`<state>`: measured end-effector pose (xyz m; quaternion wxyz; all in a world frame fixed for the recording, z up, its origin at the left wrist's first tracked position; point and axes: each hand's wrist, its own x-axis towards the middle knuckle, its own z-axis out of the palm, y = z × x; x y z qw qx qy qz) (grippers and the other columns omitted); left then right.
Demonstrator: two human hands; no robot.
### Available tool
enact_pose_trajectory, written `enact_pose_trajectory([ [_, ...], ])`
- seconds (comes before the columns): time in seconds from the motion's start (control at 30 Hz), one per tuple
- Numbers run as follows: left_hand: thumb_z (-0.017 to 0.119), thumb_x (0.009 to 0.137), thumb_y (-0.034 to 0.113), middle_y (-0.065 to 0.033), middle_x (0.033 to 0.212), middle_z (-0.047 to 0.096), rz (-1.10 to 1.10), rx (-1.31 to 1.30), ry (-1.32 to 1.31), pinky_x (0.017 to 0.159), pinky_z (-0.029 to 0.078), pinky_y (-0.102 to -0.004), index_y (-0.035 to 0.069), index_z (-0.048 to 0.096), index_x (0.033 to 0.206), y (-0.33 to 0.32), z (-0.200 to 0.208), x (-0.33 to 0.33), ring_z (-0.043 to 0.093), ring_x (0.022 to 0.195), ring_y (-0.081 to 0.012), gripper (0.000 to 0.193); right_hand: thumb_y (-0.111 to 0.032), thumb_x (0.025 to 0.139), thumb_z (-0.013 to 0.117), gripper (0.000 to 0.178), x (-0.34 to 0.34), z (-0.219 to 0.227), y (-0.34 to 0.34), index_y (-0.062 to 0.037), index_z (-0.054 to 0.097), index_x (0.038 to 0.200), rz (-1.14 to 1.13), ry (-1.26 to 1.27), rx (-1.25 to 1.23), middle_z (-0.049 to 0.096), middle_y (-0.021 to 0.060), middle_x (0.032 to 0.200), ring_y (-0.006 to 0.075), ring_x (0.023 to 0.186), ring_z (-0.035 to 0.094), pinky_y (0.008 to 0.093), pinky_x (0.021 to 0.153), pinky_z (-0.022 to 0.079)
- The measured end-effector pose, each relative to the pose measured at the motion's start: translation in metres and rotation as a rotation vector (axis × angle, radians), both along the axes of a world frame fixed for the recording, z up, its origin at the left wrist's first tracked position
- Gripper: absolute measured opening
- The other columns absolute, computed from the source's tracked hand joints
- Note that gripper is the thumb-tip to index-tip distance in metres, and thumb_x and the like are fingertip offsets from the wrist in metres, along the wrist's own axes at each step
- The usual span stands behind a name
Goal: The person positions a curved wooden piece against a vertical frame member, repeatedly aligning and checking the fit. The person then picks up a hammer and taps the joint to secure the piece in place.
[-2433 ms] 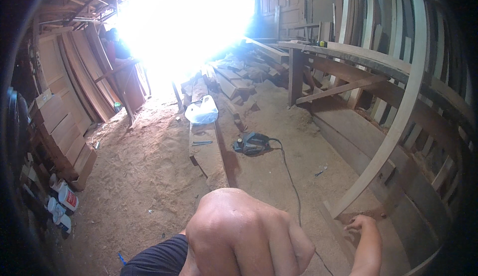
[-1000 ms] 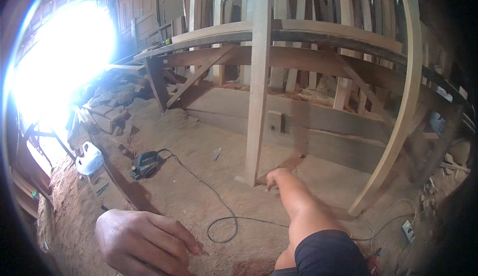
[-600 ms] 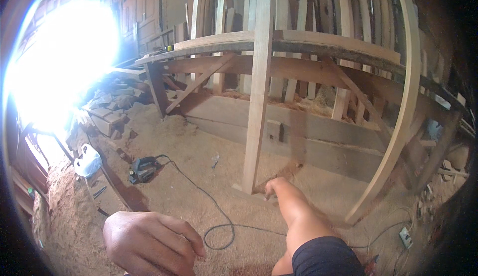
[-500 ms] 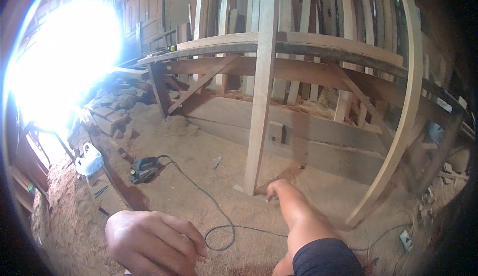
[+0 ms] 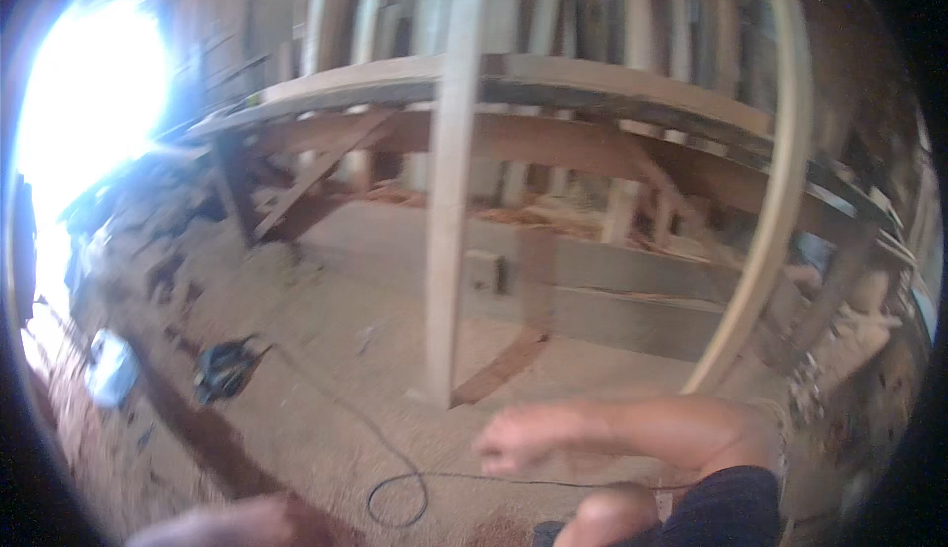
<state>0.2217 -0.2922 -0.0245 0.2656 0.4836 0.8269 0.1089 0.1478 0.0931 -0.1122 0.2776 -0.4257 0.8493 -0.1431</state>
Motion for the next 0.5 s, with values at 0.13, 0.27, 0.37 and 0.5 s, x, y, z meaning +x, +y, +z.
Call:
enact_pose_trajectory([
  [0.13,0.063,0.099,0.030,-0.0094,0.104,0.071,0.175,-0.097,-0.160,0.091,0.054,-0.0421,0.005,0.070,0.114,-0.018,-0.020,-0.002,0.068,0.099,-0.0293,0.030,-0.046,0.090,0.072,0.039,0.114,0.023,0.072,-0.0093,0.068,0.103,0.049,0.351,-0.389,0.069,0.0087,0.104,0.0285,0.098,0.065,0.0453,0.090,0.049],
  [0.27,0.062,0.100,0.031,-0.0092,0.105,0.072,0.275,-0.024,-0.293,0.092,0.054,-0.0413,0.004,0.070,0.115,0.023,-0.007,-0.006,0.069,0.100,-0.0287,0.032,-0.046,0.088,0.074,0.044,0.150,0.043,0.111,-0.0100,0.069,0.112,-0.199,0.388,-0.415,0.069,0.0068,0.112,0.0281,0.106,0.064,0.0470,0.098,0.045],
  [0.37,0.062,0.100,0.031,-0.0090,0.105,0.072,0.350,0.064,-0.403,0.092,0.053,-0.0406,0.003,0.070,0.116,0.061,0.016,0.001,0.069,0.100,-0.0282,0.034,-0.044,0.088,0.072,0.041,0.146,0.055,0.138,-0.0122,0.069,0.114,-0.201,0.291,-0.387,0.069,0.0068,0.113,0.0287,0.109,0.064,0.0471,0.101,0.044],
  [0.5,0.062,0.100,0.032,-0.0089,0.106,0.073,0.491,0.172,-0.562,0.093,0.053,-0.0398,0.002,0.069,0.117,0.118,0.062,0.040,0.069,0.101,-0.0276,0.036,-0.047,0.090,0.065,0.043,0.158,0.080,0.153,-0.0140,0.070,0.118,-0.377,0.070,-0.210,0.067,0.0087,0.125,0.0328,0.119,0.060,0.0489,0.105,0.044],
])
